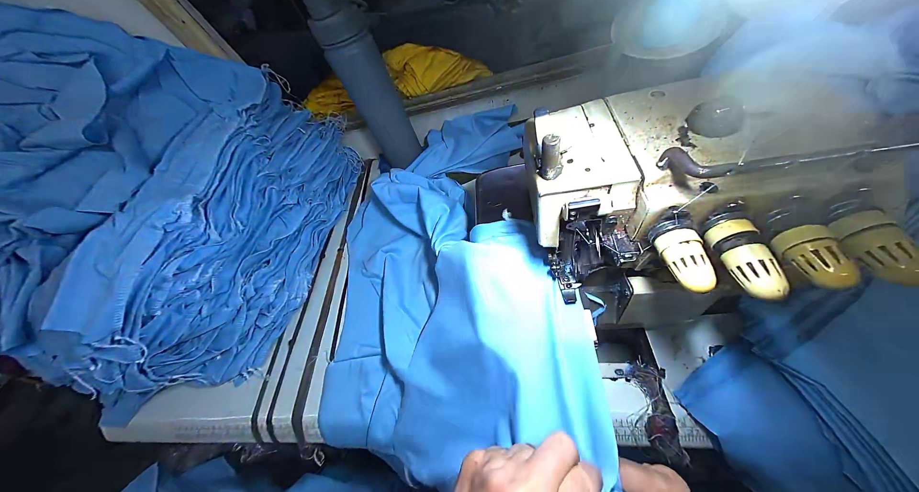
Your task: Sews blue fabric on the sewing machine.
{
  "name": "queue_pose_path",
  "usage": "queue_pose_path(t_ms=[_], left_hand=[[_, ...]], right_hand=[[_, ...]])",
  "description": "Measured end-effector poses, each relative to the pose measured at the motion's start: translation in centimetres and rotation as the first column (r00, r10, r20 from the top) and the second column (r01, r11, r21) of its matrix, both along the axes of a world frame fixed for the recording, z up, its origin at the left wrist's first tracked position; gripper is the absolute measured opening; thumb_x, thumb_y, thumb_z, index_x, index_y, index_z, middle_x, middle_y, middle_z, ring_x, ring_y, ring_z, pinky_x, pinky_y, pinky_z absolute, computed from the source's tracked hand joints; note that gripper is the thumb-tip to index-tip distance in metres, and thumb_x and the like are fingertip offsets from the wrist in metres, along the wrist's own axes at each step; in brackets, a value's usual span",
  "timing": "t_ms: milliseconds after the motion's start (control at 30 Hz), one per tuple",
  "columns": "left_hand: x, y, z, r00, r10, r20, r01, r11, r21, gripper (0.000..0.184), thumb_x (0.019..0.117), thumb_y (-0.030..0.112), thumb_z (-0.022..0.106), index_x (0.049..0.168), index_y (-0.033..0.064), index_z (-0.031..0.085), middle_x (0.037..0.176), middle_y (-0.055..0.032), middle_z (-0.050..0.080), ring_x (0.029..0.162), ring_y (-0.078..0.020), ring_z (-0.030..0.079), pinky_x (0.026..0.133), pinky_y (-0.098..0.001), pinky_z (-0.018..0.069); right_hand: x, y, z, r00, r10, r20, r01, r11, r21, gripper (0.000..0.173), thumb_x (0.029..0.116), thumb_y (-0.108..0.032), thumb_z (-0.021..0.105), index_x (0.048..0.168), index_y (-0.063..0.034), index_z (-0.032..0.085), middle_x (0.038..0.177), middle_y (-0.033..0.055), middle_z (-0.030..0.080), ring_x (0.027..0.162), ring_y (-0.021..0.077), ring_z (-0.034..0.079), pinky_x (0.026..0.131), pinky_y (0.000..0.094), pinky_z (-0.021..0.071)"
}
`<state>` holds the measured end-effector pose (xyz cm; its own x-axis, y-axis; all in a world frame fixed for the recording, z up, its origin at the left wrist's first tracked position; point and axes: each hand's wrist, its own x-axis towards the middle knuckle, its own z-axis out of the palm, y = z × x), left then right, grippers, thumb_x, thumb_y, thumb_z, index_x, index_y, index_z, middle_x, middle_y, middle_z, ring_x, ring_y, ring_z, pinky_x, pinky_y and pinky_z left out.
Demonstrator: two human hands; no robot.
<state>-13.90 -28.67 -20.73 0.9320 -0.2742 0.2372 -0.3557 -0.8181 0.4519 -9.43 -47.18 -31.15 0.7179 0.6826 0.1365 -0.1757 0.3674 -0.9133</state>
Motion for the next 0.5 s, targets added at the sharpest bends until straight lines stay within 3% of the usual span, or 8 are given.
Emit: queue_pose_path(t_ms=[100,267,400,500], left_hand=[[2.5,0.2,0.5,0.996,0.036,0.087,-0.047,0.989,0.138,0.014,0.0957,0.007,0.062,0.090,0.0063,0.076,0.075,-0.0084,0.067,0.053,-0.0182,0.060,0.043,-0.0295,0.0433],[6.2,1.5,0.2,0.947,0.031,0.321,-0.123,0.955,0.269,0.019,0.0954,0.011,0.058,0.084,0.0095,0.073,0.068,-0.0035,0.059,0.047,-0.0137,0.053,0.038,-0.0260,0.0373],[8.6,1.1,0.3,0.915,0.065,0.399,-0.196,0.935,0.297,0.021,0.0906,0.015,0.062,0.072,0.0102,0.068,0.063,-0.0026,0.056,0.045,-0.0135,0.052,0.037,-0.0261,0.0365],[9.7,0.4,0.3,0.901,0.111,0.418,-0.258,0.914,0.312,0.025,0.0897,0.020,0.064,0.067,0.0104,0.065,0.061,-0.0020,0.054,0.046,-0.0140,0.053,0.038,-0.0264,0.0366]], right_hand=[[1.3,1.0,1.8,0.995,-0.059,-0.081,0.060,0.998,0.011,0.032,0.0901,0.001,0.066,0.118,-0.0136,0.073,0.102,-0.0127,0.077,0.091,-0.0028,0.071,0.083,0.0226,0.0595],[3.4,3.3,4.4,0.969,-0.175,-0.175,0.178,0.984,0.002,0.039,0.0852,0.015,0.061,0.121,0.0013,0.066,0.097,-0.0044,0.078,0.085,0.0028,0.073,0.080,0.0244,0.0616],[4.0,4.6,5.1,0.936,-0.267,-0.230,0.268,0.963,-0.028,0.028,0.0849,0.014,0.062,0.102,-0.0054,0.072,0.083,-0.0050,0.077,0.074,0.0011,0.071,0.071,0.0216,0.0600],[4.1,5.2,5.6,0.914,-0.315,-0.255,0.312,0.949,-0.051,0.025,0.0864,0.012,0.060,0.096,-0.0073,0.073,0.080,-0.0068,0.075,0.071,0.0004,0.070,0.069,0.0208,0.0590]])
